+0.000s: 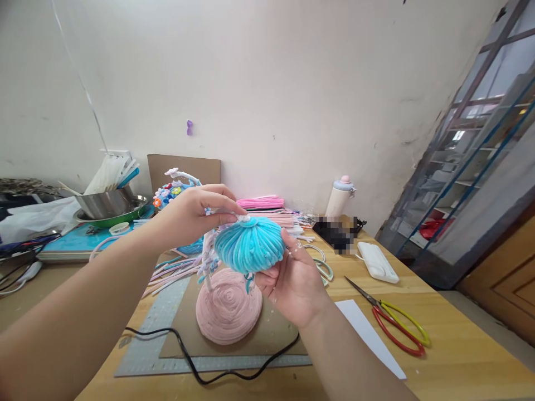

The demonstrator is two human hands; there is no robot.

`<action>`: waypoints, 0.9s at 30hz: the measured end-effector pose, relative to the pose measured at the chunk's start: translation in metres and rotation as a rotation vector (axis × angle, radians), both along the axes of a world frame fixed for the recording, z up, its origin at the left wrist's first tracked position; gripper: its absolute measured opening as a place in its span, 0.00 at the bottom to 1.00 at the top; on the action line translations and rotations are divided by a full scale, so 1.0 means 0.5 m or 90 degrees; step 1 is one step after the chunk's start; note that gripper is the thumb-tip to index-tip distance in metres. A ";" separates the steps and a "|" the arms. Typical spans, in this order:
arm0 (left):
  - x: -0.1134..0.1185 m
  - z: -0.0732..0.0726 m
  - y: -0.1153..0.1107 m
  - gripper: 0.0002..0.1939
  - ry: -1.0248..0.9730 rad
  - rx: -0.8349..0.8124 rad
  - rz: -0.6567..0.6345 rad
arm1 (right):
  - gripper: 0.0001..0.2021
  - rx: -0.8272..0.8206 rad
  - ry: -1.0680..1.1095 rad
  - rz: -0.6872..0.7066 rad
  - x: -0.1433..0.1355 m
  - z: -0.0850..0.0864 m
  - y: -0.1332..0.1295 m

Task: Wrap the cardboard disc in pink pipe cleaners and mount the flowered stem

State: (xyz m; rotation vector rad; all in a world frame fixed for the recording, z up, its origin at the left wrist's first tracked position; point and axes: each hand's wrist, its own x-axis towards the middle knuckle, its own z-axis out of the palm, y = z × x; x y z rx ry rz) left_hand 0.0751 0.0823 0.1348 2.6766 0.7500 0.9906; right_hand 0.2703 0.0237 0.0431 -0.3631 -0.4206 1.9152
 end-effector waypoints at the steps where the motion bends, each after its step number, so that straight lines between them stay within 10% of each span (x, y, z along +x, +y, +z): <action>1: 0.002 0.002 0.000 0.07 0.011 -0.003 -0.001 | 0.11 -0.004 -0.001 -0.003 0.003 -0.001 -0.001; 27: -0.031 0.012 -0.009 0.16 0.148 0.119 -0.049 | 0.14 -0.003 0.033 0.053 -0.010 -0.024 -0.007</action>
